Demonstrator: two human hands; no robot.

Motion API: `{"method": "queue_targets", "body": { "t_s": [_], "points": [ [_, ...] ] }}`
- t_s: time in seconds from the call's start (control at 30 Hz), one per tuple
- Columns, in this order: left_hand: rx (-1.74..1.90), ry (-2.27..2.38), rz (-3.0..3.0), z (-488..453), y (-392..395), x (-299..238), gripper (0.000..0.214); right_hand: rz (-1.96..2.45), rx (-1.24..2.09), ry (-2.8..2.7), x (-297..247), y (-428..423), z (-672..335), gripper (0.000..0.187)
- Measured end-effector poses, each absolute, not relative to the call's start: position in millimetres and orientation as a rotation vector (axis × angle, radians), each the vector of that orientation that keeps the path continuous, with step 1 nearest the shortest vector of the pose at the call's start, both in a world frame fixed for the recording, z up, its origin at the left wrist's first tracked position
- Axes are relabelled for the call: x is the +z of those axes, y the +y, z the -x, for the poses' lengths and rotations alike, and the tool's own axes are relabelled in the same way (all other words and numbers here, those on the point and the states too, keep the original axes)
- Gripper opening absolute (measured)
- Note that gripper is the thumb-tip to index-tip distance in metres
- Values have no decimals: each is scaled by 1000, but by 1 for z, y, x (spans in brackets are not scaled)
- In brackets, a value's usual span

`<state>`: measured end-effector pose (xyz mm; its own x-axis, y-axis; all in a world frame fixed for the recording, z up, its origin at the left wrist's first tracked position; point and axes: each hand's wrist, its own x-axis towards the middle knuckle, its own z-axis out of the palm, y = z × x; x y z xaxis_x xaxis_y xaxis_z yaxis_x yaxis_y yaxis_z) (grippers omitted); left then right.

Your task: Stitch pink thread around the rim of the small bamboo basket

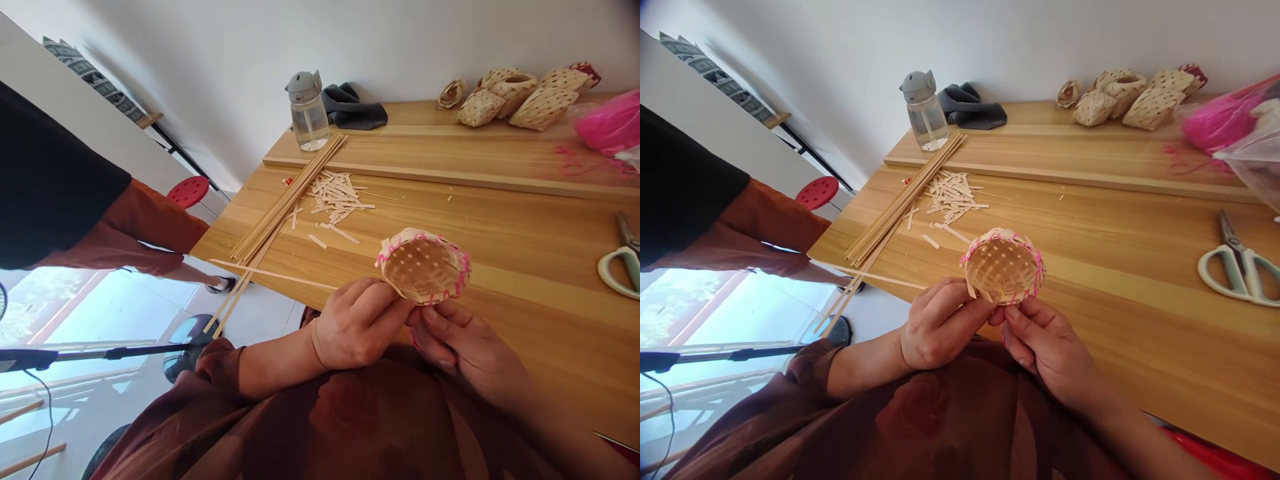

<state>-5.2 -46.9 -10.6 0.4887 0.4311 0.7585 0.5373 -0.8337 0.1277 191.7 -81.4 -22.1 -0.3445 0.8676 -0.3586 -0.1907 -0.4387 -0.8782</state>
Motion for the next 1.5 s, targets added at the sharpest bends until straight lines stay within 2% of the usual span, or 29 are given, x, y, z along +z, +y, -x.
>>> {"method": "queue_targets", "body": {
  "t_s": [0.33,0.57,0.7,0.8,0.9,0.97,1.07,1.17,1.33,1.43,1.5],
  "points": [
    [-1209,-999,2481,10,-39,-20,14,1340,1664,-1343,-10,-76,-200,55],
    [-1077,-976,2598,10,-38,-19,11,1386,1583,-1319,-21,-75,-200,52],
    [-1050,-1038,2486,16,-31,-21,8,1552,1206,-1662,-19,-77,-213,52],
    [-1075,-1026,2457,18,-28,-20,7,1646,1066,-1702,-21,-78,-222,65],
    [-1184,-1039,2476,18,-26,-19,5,1672,1209,-1522,-27,-78,-226,83],
    [-1354,-1107,2569,17,-25,-19,3,1661,1284,-1396,-29,-76,-225,87],
    [-1646,-1206,2731,19,-24,-18,2,1597,1292,-1319,-26,-71,-221,85],
    [-1780,-1217,2770,21,-24,-16,6,1542,1402,-1292,-20,-65,-213,83],
    [-1776,-1224,2556,26,-24,-11,10,1484,1744,-1004,-17,-60,-201,77],
    [-1737,-1242,2467,29,-21,-7,10,1506,1762,-855,-20,-60,-200,74],
    [-1738,-1260,2437,31,-18,-5,10,1489,1764,-764,-23,-61,-202,80]
  ]
}}
